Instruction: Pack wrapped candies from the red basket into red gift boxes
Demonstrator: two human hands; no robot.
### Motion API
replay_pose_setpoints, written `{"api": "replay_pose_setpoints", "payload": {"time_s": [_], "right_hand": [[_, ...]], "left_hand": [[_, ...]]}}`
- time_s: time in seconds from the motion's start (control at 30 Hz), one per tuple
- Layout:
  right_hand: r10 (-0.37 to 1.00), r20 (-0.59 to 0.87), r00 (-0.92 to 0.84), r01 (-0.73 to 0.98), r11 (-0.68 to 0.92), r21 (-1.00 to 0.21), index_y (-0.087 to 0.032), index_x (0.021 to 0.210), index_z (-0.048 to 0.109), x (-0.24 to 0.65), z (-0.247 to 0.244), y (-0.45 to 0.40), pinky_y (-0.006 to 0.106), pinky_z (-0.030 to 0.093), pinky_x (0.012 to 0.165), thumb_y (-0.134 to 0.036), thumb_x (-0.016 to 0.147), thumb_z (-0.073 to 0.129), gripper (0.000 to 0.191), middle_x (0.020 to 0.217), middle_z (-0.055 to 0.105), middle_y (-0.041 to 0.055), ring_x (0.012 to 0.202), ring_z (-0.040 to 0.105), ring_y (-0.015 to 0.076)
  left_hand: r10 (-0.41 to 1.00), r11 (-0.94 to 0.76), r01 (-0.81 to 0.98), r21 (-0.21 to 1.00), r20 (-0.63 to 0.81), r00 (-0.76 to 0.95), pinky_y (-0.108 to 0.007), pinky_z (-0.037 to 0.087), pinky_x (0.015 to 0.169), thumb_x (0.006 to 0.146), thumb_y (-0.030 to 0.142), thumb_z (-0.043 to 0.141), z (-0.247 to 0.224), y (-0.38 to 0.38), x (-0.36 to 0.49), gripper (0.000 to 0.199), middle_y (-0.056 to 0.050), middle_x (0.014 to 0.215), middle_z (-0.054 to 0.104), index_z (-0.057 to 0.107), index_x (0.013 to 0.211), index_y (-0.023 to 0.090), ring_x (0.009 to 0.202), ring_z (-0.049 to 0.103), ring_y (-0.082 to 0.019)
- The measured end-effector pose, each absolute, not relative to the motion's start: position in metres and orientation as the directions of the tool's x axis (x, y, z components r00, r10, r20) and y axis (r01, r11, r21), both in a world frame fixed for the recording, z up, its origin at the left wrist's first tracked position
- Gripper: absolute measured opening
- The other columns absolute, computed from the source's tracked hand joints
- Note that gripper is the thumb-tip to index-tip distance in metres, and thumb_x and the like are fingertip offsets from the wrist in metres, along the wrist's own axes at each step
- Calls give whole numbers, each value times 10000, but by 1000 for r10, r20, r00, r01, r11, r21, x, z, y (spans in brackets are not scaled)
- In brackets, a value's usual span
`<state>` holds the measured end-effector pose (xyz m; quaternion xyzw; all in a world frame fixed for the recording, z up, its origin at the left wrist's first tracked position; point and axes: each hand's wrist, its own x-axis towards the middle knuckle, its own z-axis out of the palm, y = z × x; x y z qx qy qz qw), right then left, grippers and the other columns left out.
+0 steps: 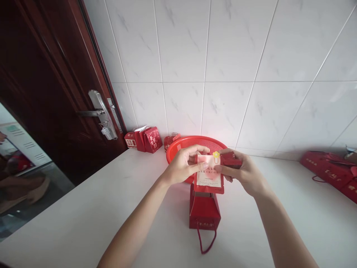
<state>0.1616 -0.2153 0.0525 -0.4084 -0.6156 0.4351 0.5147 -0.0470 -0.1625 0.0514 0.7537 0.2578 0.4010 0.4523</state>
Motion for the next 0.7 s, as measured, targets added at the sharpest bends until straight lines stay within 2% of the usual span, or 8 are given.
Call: {"api": "replay_pose_setpoints", "payload": {"time_s": [0.13,0.23,0.33,0.4,0.47,0.57,0.7], "right_hand": [[946,283,-157,84,299,-951,-186,880,696,164,55,-216,248,385,476,-301,716,845,249,560,545,-53,499,465,99],[942,328,-73,103,334,-937,-181,830,684,166,54,-214,253,398,472,-330,709,839,246,562,550,-44,492,471,102],[924,373,81,120,363,-924,-186,803,670,171,53,-212,261,394,454,-358,677,852,280,553,552,-40,469,470,106],[903,393,172,114,378,-919,-190,794,671,174,53,-212,263,388,445,-366,655,866,297,551,562,-36,460,468,107],[890,398,222,89,388,-917,-194,778,672,176,54,-212,260,381,442,-370,643,877,301,552,569,-33,460,464,106],[897,388,212,42,388,-921,-201,743,658,173,54,-212,258,376,447,-378,630,898,319,522,543,-44,460,452,103],[926,347,145,-38,356,-934,-207,729,625,164,50,-210,260,370,458,-385,613,923,367,497,522,-60,458,442,101]], "left_hand": [[725,-505,35,863,401,560,-263,558,743,853,332,741,50,-164,-44,357,-64,1104,692,626,1163,196,918,697,-184],[726,-554,112,825,413,549,-275,541,779,887,393,707,51,-165,-44,399,-80,1230,645,576,1221,216,946,668,-175],[758,-555,251,793,358,546,-295,526,813,893,444,690,54,-165,-49,391,-59,1147,648,553,1184,221,931,648,-174],[773,-552,392,735,276,570,-298,506,799,906,427,658,57,-165,-54,255,-32,1006,655,594,1020,208,895,636,-179],[779,-549,553,627,144,610,-300,475,774,918,408,617,59,-166,-59,212,-24,917,636,628,872,201,868,621,-189],[768,-531,702,474,-80,635,-305,444,768,916,457,590,62,-169,-64,265,-38,944,604,710,864,227,915,609,-221],[765,-497,761,418,-204,611,-294,436,749,912,486,569,64,-174,-62,303,-54,987,570,739,876,238,935,603,-231]]}}
